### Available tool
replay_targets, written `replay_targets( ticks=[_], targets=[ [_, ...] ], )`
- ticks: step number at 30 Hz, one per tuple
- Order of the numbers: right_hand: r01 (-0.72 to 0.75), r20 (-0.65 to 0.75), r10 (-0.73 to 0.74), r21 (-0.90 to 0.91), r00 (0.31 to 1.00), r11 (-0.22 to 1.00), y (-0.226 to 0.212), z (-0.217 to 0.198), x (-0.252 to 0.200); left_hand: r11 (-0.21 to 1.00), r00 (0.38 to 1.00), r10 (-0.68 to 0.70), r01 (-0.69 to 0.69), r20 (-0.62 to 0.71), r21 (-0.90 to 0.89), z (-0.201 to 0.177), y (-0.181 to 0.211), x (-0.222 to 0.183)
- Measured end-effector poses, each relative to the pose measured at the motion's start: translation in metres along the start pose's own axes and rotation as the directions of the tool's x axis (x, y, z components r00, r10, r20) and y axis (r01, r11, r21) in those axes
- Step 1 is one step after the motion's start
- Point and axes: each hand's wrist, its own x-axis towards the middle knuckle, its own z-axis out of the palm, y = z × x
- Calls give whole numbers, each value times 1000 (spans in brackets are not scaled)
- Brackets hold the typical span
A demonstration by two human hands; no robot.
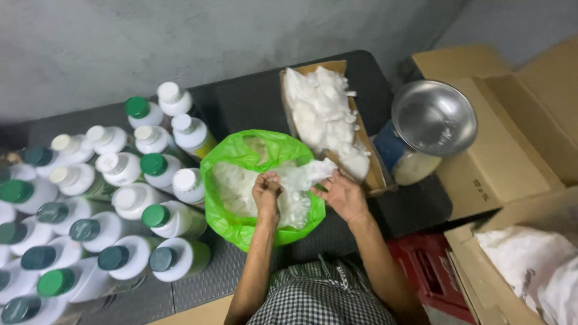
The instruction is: Measure and bag white powder using a scoop and a weighing scale.
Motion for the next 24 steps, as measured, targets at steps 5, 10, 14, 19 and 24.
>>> replay_targets(
  ticks=[5,10,14,19,24],
  targets=[
    [60,-70,-66,-87,995,994,-23,-39,-8,945,991,-121,133,56,-298,41,64,-37],
    [156,-311,-392,-577,866,802,-20,-40,-39,915,954,-185,255,235,-314,94,52,-60],
    [114,-418,-603,-751,679,650,-47,-23,-101,932,898,-214,306,386,-196,152,33,-91],
    [-24,-282,-624,-921,729,389,-61,-109,-188,977,781,-214,178,587,120,205,-51,-144],
    [-184,-549,-445,-751,707,634,-34,-234,-261,894,588,-385,430,711,128,231,-115,-195]
  ],
)
